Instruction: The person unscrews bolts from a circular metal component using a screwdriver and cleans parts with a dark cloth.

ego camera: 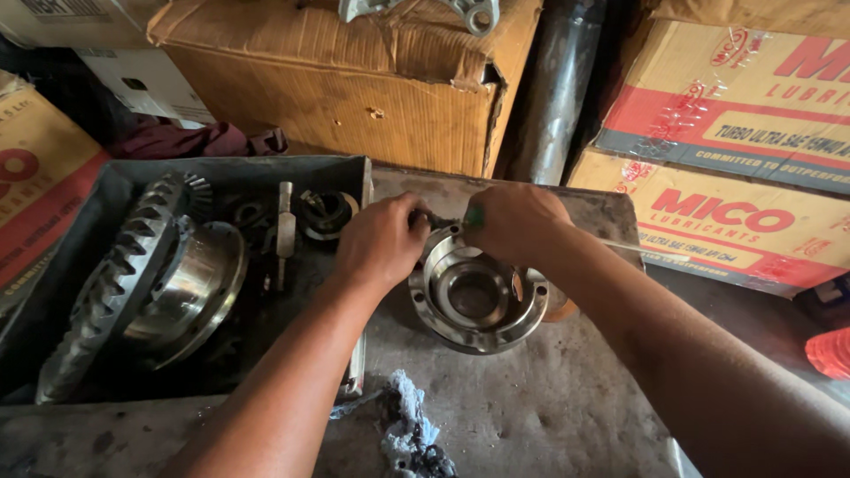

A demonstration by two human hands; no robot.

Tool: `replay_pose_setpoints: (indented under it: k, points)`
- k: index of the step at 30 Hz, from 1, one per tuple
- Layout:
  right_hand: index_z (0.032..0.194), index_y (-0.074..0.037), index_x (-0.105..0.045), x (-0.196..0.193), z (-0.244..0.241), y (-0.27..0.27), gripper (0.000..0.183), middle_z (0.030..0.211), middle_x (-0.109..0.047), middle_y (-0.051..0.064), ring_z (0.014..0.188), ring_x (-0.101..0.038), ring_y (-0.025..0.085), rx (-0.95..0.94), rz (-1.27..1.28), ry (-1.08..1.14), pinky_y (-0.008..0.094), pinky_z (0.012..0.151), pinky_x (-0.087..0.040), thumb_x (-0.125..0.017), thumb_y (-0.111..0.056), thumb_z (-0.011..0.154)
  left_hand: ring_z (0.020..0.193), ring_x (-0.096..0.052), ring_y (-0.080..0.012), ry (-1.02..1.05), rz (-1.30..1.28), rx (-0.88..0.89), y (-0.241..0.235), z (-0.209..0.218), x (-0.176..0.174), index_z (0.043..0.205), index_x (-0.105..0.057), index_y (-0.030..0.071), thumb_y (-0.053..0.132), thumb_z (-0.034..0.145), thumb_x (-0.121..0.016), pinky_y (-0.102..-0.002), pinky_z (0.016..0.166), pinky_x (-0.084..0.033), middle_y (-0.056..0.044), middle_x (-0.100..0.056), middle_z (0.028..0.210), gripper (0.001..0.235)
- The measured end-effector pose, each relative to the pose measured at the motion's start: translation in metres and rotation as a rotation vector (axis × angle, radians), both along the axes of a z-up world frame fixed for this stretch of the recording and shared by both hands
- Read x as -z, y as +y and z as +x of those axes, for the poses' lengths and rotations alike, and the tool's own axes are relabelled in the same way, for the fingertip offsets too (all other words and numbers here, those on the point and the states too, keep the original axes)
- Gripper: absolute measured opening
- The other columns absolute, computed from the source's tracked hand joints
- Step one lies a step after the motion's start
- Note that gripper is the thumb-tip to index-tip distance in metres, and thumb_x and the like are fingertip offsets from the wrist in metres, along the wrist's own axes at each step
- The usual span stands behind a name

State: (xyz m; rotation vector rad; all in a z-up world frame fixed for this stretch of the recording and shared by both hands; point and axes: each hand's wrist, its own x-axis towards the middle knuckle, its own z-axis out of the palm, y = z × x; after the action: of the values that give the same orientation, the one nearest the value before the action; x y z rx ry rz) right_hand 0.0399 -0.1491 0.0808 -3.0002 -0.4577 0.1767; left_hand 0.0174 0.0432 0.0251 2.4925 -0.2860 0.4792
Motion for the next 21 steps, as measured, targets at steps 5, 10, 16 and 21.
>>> replay_pose_setpoints:
  k: [5, 10, 16, 21]
  points:
    - [0.102, -0.015, -0.079, -0.011, 0.004, -0.014, 0.048, 0.105, -0.077, 0.01, 0.103, -0.073, 0.03, 0.096, -0.134, 0.077, 0.044, 0.09, -0.056, -0.075, -0.057, 0.08, 0.09, -0.069, -0.0423, -0.047, -0.009, 0.032, -0.007, -0.001, -0.001, 0.102, -0.072, 0.008, 0.024, 0.091, -0.066, -0.052, 0.077, -0.054, -0.019, -0.073, 0.098, 0.021]
    - [0.107, -0.019, -0.079, -0.011, 0.004, -0.031, 0.049, 0.103, -0.077, 0.011, 0.101, -0.073, 0.031, 0.027, -0.084, 0.08, 0.044, 0.089, -0.055, -0.075, -0.06, 0.079, 0.091, -0.07, -0.0409, -0.096, -0.082, 0.043, -0.021, -0.006, -0.008, 0.098, -0.074, 0.009, 0.023, 0.088, -0.066, -0.051, 0.077, -0.054, -0.016, -0.074, 0.099, 0.018]
    - [0.114, -0.023, -0.075, -0.005, 0.003, -0.007, 0.038, 0.1, -0.078, 0.009, 0.094, -0.074, 0.032, -0.076, 0.361, -0.074, 0.043, 0.081, -0.057, -0.075, -0.039, 0.08, 0.094, -0.071, -0.0387, -0.124, -0.291, 0.156, -0.021, -0.009, -0.025, 0.1, -0.073, 0.006, 0.019, 0.089, -0.067, -0.048, 0.078, -0.055, -0.016, -0.075, 0.098, 0.017]
    - [0.111, -0.024, -0.078, -0.013, 0.01, -0.014, 0.029, 0.096, -0.077, 0.009, 0.091, -0.073, 0.031, 0.033, 0.301, -0.102, 0.043, 0.08, -0.056, -0.074, -0.038, 0.087, 0.091, -0.072, -0.0387, -0.139, -0.291, 0.134, -0.021, -0.009, -0.025, 0.101, -0.071, 0.005, 0.019, 0.089, -0.068, -0.048, 0.076, -0.055, -0.017, -0.075, 0.097, 0.018]
